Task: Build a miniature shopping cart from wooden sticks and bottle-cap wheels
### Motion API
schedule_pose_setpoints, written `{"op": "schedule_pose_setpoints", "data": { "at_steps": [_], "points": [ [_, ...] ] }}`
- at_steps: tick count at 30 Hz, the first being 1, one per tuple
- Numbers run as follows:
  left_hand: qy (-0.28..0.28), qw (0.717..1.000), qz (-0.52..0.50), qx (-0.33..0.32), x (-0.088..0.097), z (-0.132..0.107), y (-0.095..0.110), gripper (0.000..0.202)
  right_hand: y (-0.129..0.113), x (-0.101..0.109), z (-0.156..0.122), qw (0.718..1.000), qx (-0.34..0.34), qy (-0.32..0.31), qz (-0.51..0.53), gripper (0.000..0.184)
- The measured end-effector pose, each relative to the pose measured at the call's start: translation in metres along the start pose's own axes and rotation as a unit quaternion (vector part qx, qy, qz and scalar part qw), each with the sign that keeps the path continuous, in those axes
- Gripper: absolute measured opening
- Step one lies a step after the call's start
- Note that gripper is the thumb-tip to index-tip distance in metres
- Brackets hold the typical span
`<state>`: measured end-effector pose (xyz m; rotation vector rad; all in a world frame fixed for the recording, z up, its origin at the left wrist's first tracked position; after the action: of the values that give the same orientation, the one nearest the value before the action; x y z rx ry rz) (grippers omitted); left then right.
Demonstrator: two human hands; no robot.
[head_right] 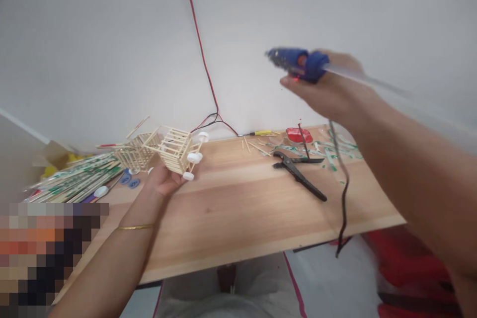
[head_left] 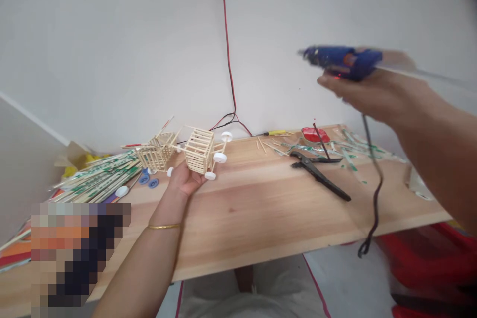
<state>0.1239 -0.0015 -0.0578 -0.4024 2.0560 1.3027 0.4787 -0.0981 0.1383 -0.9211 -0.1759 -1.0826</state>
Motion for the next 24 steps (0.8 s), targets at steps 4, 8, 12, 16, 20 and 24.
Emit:
{"op": "schedule_pose_setpoints", "data": {
  "at_steps": [4, 8, 12, 16, 20, 24],
  "points": [
    [-0.004, 1.000, 0.006, -0.016, -0.003, -0.002, 0.001, 0.024, -0.020, -0.005, -0.004, 0.989, 0.097, 0.101, 0.057, 0.025],
    [-0.015, 0.999, 0.011, -0.032, -0.002, -0.002, 0.000, 0.026, -0.024, -0.049, -0.040, 0.974, 0.023, -0.067, 0.217, 0.031],
    [-0.029, 0.999, 0.015, -0.038, 0.002, 0.001, 0.000, 0.028, -0.029, -0.087, -0.060, 0.931, 0.020, -0.274, 0.241, 0.045],
    [-0.008, 0.999, 0.015, -0.045, 0.007, 0.003, 0.002, 0.025, -0.040, -0.096, -0.052, 0.903, 0.067, -0.368, 0.211, 0.046],
    [0.006, 0.999, 0.028, -0.041, 0.007, 0.005, 0.002, 0.025, -0.040, -0.103, -0.045, 0.904, 0.088, -0.391, 0.146, 0.040],
    [0.008, 0.998, 0.042, -0.036, 0.005, 0.007, 0.002, 0.027, -0.031, -0.116, -0.048, 0.901, 0.075, -0.411, 0.121, 0.038]
  ]
}}
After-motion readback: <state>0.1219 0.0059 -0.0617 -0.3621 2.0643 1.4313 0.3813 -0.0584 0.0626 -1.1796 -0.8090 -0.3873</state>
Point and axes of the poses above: each hand's wrist, its own z-axis towards the middle knuckle, its own x-axis out of the back of the hand, y = z × x, the point moved 1 cm from there along z, towards the middle knuckle, and after that the axes turned 4 degrees about z, right-handed, at the moved point
